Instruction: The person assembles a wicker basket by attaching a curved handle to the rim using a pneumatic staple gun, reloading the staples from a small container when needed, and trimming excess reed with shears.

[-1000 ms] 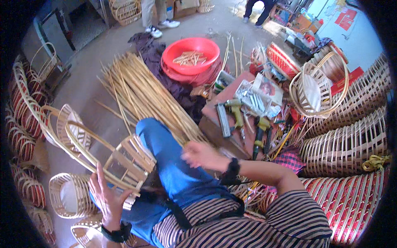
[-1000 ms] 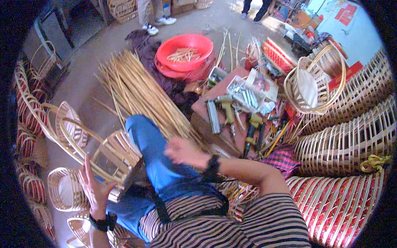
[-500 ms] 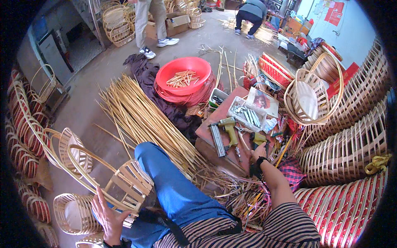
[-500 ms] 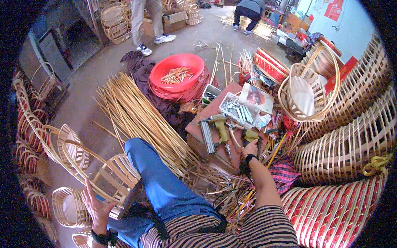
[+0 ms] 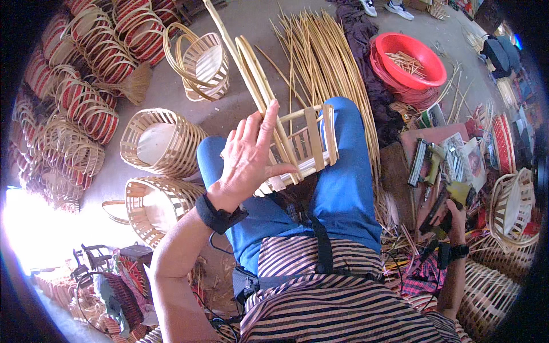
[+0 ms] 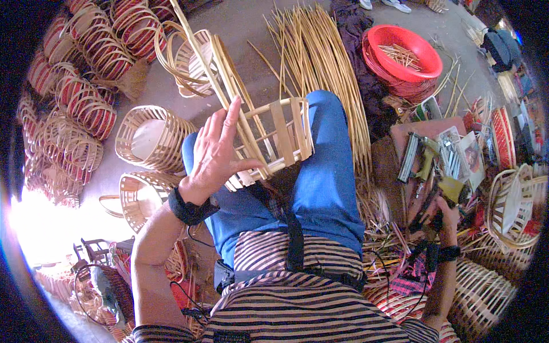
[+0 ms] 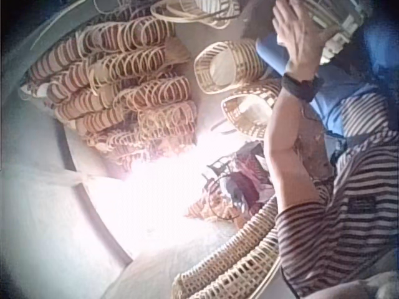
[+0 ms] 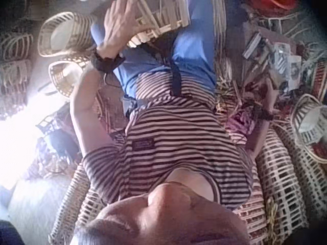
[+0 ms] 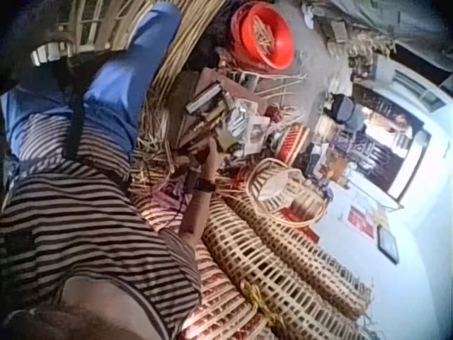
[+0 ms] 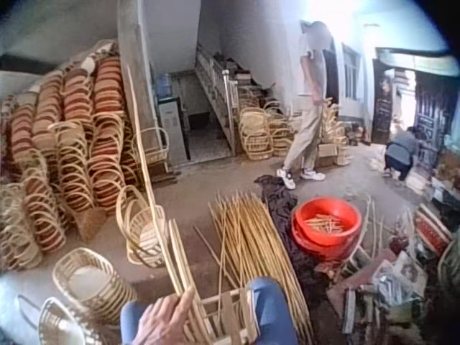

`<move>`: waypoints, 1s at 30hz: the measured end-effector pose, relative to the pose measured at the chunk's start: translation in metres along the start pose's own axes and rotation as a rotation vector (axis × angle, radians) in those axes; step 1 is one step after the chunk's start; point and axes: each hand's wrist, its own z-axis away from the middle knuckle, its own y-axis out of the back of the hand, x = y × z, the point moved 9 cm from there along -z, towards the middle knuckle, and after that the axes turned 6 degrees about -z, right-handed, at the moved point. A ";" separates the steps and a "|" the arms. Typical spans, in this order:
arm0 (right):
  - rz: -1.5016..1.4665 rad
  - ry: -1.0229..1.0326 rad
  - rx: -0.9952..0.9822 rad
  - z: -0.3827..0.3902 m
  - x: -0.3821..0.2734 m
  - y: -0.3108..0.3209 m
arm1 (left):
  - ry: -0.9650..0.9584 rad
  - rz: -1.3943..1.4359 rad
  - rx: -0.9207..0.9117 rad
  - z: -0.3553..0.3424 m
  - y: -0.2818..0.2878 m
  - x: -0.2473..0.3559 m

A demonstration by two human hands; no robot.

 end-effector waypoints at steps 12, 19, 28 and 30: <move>0.507 0.885 -0.985 0.142 -0.115 -0.250 | 0.005 0.074 0.065 -0.013 0.001 0.007; 0.468 0.730 -1.090 0.149 -0.104 -0.277 | -0.007 0.077 0.108 -0.014 0.004 0.014; 0.570 0.848 -0.989 0.149 -0.106 -0.276 | -0.001 0.071 0.099 -0.016 0.004 0.016; 0.617 0.792 -0.983 0.144 -0.101 -0.278 | -0.009 0.081 0.105 -0.015 0.002 0.015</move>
